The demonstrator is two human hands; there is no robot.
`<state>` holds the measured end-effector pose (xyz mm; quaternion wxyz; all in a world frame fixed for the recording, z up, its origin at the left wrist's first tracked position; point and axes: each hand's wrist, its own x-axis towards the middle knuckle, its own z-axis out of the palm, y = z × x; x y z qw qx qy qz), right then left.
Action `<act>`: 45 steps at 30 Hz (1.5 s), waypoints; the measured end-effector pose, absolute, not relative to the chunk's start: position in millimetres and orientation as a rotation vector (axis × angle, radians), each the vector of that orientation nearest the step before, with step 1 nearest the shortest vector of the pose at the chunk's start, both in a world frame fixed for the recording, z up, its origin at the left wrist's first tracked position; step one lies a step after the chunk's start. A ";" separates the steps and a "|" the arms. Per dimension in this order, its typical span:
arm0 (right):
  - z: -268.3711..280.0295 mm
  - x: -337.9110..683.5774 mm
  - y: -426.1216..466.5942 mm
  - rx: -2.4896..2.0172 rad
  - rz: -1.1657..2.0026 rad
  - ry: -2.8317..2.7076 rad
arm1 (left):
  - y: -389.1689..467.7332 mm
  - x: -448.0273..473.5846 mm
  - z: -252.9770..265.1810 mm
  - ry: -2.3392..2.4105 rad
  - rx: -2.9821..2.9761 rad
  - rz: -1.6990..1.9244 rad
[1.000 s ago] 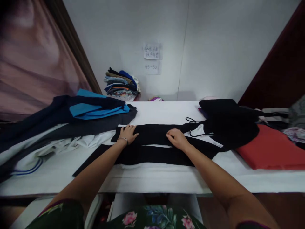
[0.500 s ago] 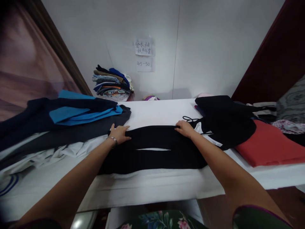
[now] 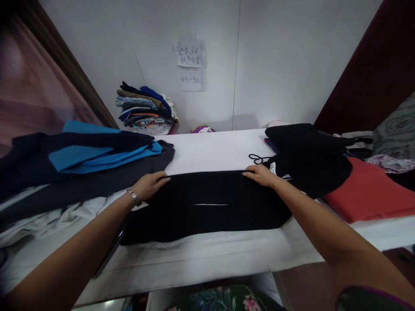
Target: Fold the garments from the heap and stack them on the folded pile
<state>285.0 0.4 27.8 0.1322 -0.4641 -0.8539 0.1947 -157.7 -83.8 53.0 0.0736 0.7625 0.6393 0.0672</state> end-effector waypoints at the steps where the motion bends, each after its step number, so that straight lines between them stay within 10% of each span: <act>1: 27.2 283.2 7.4 -1.449 0.504 -2.484 | -73.8 -156.7 53.0 1.974 2.239 0.116; 30: -15.2 301.1 52.1 -1.805 -0.150 -2.481 | -13.4 -165.2 14.9 2.216 1.996 -0.231; 45: -5.0 303.5 -76.9 -1.049 0.236 -2.156 | -155.3 -159.8 27.9 1.995 2.164 0.754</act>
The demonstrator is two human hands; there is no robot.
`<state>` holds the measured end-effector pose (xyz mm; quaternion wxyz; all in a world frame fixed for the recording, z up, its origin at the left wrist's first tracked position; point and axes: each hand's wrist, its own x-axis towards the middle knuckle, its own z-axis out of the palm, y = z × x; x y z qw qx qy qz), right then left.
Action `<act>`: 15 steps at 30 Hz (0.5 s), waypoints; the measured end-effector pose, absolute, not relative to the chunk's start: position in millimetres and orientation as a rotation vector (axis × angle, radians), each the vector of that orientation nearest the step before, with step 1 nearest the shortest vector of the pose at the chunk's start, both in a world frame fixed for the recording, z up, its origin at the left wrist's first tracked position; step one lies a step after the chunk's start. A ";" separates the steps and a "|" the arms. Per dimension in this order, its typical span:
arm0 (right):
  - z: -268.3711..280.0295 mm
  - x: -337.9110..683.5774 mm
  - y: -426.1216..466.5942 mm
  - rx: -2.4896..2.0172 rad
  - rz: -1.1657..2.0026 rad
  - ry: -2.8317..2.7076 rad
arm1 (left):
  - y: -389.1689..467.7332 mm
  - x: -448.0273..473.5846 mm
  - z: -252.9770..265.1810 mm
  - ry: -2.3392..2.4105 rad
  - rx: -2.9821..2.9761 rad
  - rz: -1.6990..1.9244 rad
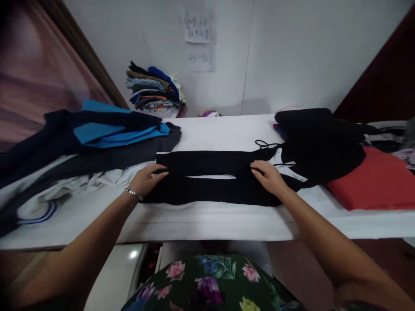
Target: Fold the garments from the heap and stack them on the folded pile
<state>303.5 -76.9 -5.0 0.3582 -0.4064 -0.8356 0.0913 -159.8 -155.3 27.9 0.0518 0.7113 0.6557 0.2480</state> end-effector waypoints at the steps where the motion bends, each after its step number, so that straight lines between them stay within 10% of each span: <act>1: -5.4 304.7 -95.0 -1.006 0.259 -2.194 | -170.4 -158.9 24.2 1.978 2.146 0.805; 15: -46.0 375.0 -149.9 -1.013 -0.131 -2.626 | -247.1 -146.2 -6.0 1.938 2.182 0.616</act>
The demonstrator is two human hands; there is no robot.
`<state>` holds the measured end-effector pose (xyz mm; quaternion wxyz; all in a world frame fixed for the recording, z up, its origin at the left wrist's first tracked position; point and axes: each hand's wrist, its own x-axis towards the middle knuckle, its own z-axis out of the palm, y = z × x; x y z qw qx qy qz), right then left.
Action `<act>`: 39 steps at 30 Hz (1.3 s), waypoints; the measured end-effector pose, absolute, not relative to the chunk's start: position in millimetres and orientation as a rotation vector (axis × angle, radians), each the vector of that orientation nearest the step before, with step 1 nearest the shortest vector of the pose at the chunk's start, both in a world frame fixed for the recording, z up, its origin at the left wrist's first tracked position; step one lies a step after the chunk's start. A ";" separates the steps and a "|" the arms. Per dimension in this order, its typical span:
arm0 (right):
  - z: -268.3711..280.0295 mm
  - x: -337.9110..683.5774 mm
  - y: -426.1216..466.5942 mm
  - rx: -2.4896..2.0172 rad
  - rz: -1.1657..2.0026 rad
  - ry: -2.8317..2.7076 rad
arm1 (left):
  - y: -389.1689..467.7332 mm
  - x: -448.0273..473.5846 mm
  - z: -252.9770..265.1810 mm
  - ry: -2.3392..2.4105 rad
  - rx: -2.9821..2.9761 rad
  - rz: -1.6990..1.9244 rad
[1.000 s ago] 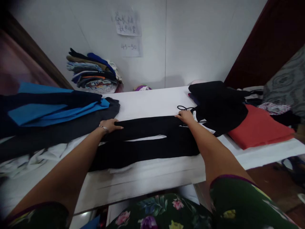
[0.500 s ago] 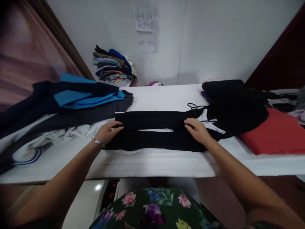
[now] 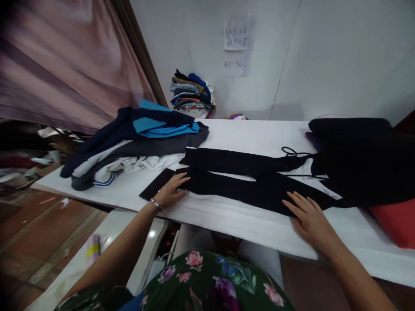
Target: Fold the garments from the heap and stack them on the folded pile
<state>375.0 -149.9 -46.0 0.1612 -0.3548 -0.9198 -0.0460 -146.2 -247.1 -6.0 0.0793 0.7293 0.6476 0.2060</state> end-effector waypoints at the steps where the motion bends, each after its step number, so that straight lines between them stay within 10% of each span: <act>1: -48.5 382.9 -147.3 -1.014 -0.145 -2.628 | -246.6 -146.6 -5.4 1.935 2.178 0.609; 23: -49.8 395.2 -137.8 -1.013 -0.119 -2.568 | -240.6 -134.2 10.9 2.192 2.296 0.356; 39: -45.9 364.5 -155.8 -0.945 -0.095 -2.530 | -265.5 -121.1 -12.9 2.496 1.536 1.028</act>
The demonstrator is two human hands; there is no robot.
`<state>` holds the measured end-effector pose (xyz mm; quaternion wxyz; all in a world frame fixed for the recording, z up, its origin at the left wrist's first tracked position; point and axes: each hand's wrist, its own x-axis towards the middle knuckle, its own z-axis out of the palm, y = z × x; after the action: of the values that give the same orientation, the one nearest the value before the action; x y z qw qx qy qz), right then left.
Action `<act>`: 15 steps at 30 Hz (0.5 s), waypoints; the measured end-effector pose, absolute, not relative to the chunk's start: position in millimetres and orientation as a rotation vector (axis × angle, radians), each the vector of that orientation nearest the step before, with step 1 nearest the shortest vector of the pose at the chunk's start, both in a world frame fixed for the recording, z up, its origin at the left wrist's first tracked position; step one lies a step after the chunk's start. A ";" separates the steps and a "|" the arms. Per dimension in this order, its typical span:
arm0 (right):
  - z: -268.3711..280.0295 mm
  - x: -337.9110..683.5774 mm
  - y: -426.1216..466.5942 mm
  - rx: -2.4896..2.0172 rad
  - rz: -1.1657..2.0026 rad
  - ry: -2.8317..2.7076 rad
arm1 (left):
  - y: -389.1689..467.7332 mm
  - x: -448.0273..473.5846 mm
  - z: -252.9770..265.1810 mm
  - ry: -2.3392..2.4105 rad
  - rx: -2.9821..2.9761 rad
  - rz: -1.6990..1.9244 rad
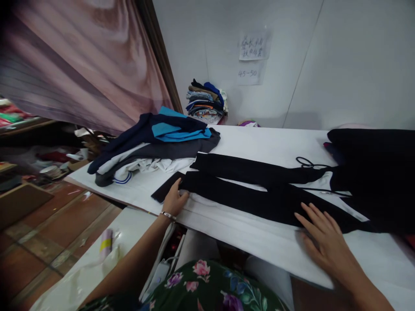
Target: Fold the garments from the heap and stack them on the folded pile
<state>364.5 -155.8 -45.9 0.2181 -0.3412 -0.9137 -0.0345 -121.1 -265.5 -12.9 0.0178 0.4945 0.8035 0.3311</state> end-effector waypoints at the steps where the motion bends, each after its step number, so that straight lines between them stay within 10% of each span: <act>1: -45.1 357.8 -157.0 -0.946 -0.103 -2.546 | -264.5 -118.3 -12.3 2.520 1.482 0.995; 15: -48.0 323.3 -154.4 -1.089 -0.038 -2.590 | -226.2 -116.4 -12.6 2.438 1.662 1.205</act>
<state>323.3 -154.4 -48.0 0.1649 -0.3822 -0.9091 -0.0134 -116.4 -226.2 -12.6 -0.0226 0.5213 0.7647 0.3781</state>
